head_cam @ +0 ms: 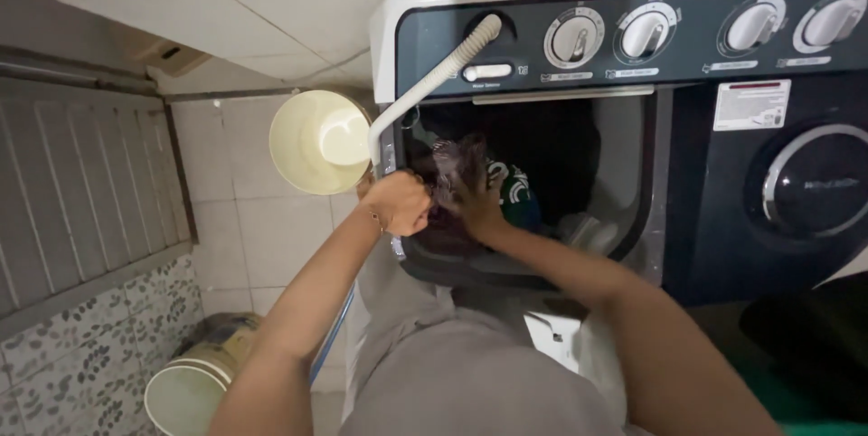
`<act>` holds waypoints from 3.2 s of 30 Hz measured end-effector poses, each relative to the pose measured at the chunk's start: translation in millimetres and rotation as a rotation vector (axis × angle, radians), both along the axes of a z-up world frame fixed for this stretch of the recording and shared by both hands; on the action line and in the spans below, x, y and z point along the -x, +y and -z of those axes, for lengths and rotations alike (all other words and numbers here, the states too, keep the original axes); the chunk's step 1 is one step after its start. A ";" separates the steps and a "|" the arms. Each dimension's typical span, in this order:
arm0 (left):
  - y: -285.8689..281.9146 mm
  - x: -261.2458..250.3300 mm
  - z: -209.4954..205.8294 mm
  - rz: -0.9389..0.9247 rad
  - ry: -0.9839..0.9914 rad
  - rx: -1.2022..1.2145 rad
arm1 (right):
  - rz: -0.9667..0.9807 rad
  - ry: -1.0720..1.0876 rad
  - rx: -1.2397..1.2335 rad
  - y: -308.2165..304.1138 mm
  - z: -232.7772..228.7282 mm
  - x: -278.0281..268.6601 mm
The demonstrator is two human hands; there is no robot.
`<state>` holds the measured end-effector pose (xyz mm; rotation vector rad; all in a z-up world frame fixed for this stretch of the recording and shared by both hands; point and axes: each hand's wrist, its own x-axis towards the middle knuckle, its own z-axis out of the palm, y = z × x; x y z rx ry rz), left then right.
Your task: Washing clothes in a twin-tub semi-automatic washing machine by adding clothes and adjusting controls.
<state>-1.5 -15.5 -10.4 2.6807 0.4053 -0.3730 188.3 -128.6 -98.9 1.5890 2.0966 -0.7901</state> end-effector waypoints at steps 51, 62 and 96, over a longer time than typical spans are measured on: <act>-74.0 4.5 2.1 -1.182 -0.692 -0.137 | 1.829 1.678 0.101 228.4 -88.0 -205.5; -74.6 4.7 21.6 -1.368 -0.766 -0.087 | 1.221 0.628 -0.638 -30.4 -181.0 -178.4; -61.4 -1.6 19.4 -1.532 -0.423 0.174 | 1.176 -0.091 -1.102 -169.1 -80.8 -154.8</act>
